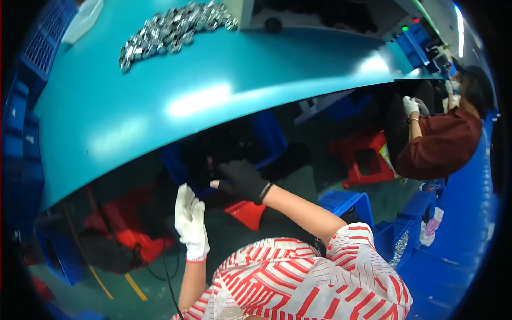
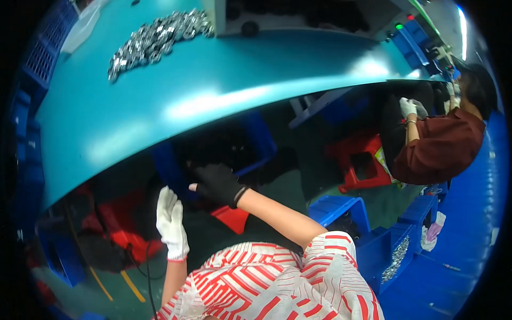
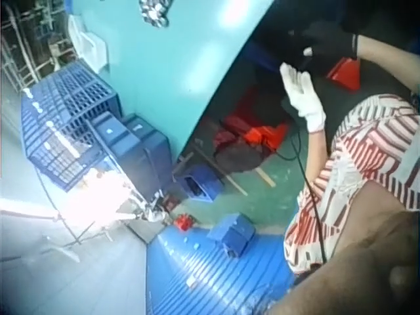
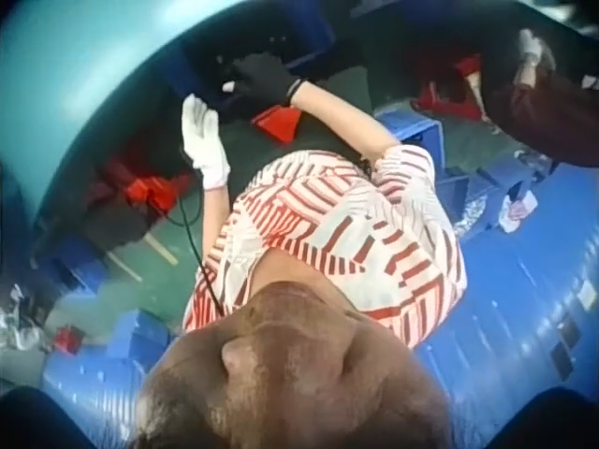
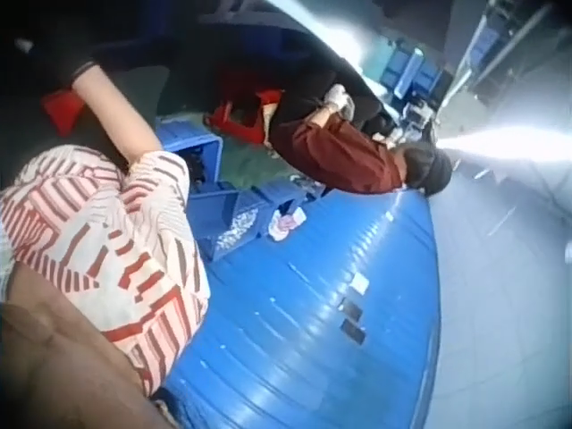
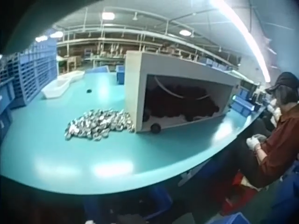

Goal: Assembling small black components and placing them into bins on a factory line.

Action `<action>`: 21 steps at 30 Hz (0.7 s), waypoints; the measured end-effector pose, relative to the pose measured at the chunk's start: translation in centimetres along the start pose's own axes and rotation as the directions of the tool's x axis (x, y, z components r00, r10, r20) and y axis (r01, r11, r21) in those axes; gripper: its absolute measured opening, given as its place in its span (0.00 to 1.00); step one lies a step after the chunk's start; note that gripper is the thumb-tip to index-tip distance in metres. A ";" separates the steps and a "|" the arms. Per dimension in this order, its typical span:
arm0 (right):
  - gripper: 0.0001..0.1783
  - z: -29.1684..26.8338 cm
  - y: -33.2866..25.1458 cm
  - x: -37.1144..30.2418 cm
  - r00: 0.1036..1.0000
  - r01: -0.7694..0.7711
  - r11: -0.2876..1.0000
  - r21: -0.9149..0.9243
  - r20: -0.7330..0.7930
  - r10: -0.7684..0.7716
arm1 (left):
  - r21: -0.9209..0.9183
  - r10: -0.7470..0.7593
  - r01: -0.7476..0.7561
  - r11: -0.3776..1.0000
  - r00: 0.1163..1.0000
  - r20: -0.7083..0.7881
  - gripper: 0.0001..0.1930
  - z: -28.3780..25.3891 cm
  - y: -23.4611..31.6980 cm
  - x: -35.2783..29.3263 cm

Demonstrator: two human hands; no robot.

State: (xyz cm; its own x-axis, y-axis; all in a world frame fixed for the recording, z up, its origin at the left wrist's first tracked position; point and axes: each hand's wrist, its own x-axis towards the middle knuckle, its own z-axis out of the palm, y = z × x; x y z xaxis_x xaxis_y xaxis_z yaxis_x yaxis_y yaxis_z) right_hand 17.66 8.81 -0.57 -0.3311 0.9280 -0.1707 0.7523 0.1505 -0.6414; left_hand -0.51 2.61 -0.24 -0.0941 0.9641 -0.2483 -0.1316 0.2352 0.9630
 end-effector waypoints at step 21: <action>0.23 -18.2 3.0 5.0 0.840 0.203 0.883 0.424 -0.539 0.066 | 0.021 -0.137 0.136 0.990 0.966 0.221 0.24 2.1 0.9 0.4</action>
State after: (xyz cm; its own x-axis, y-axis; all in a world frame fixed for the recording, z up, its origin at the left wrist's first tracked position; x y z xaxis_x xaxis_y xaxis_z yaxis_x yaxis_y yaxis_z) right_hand 28.68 20.08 10.26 0.0784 0.9728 0.2181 0.3555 0.1771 -0.9178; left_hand 1.37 3.43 0.80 0.1454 0.9258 -0.3488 -0.1226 0.3667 0.9222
